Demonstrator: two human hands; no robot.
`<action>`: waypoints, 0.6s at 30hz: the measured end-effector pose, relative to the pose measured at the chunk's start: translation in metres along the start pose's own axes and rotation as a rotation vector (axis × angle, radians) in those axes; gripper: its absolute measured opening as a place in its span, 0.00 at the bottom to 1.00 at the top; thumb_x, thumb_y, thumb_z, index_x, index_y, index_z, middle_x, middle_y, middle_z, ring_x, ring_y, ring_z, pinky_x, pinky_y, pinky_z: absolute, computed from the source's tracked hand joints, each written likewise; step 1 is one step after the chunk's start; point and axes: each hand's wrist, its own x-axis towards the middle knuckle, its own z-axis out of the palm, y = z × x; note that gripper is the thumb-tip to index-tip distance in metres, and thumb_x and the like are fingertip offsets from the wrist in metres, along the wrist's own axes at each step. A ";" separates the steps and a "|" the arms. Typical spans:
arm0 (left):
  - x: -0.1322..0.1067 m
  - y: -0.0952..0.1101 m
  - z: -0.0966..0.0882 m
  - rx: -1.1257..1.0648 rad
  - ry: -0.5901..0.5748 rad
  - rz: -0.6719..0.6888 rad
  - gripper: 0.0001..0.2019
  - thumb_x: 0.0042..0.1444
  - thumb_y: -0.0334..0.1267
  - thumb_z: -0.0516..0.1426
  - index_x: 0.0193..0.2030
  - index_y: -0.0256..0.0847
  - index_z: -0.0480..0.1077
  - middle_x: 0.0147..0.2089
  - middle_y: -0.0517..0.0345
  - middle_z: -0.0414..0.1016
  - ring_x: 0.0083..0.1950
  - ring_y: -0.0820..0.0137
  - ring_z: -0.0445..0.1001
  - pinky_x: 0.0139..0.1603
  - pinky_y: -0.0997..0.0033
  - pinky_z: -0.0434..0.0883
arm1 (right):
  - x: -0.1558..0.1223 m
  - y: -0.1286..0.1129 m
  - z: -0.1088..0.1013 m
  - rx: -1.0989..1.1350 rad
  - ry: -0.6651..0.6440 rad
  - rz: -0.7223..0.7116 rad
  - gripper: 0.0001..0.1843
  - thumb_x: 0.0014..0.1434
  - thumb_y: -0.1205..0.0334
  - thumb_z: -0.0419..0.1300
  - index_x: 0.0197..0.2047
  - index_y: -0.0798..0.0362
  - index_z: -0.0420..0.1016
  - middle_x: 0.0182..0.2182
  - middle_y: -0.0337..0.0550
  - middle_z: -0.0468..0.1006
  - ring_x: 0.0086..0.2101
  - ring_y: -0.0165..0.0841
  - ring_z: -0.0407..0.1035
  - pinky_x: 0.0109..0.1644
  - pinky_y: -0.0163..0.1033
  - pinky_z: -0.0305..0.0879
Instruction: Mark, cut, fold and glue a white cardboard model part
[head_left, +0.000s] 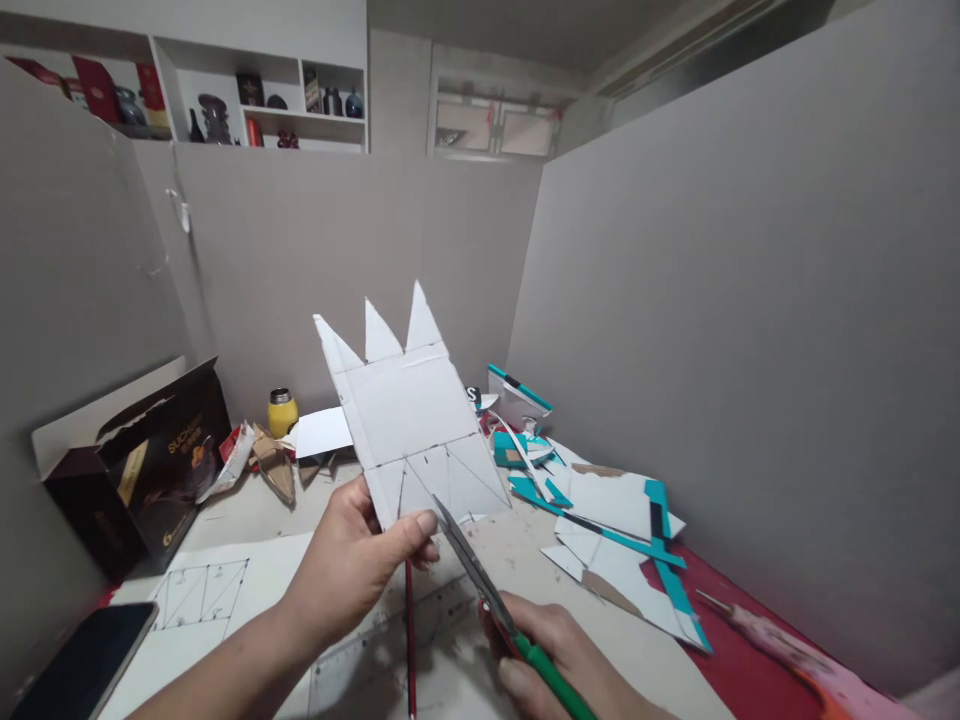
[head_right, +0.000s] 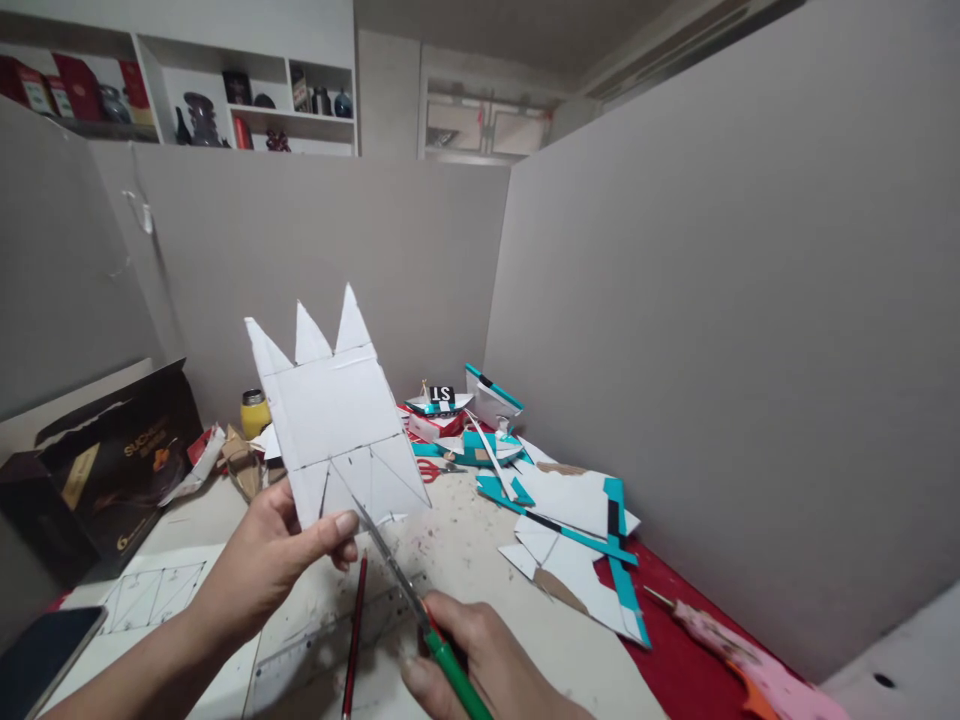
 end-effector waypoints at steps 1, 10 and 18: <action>0.000 0.000 -0.001 0.006 -0.002 -0.003 0.10 0.51 0.39 0.65 0.34 0.36 0.71 0.24 0.60 0.75 0.26 0.74 0.72 0.30 0.75 0.71 | 0.002 0.001 -0.001 0.005 -0.041 0.003 0.25 0.60 0.38 0.52 0.34 0.53 0.72 0.22 0.39 0.63 0.26 0.33 0.59 0.30 0.37 0.62; 0.000 -0.002 -0.003 0.045 -0.016 -0.009 0.09 0.52 0.40 0.65 0.32 0.37 0.71 0.24 0.60 0.75 0.26 0.73 0.72 0.30 0.74 0.70 | 0.005 0.014 -0.003 0.007 -0.151 0.002 0.27 0.61 0.36 0.50 0.33 0.54 0.66 0.23 0.34 0.56 0.25 0.28 0.51 0.27 0.34 0.53; -0.001 0.000 -0.003 0.073 -0.023 0.006 0.08 0.54 0.38 0.64 0.32 0.37 0.71 0.24 0.61 0.75 0.27 0.74 0.72 0.31 0.75 0.70 | 0.004 0.010 -0.003 0.020 -0.167 0.051 0.25 0.61 0.37 0.50 0.32 0.54 0.62 0.24 0.34 0.55 0.25 0.28 0.49 0.27 0.35 0.49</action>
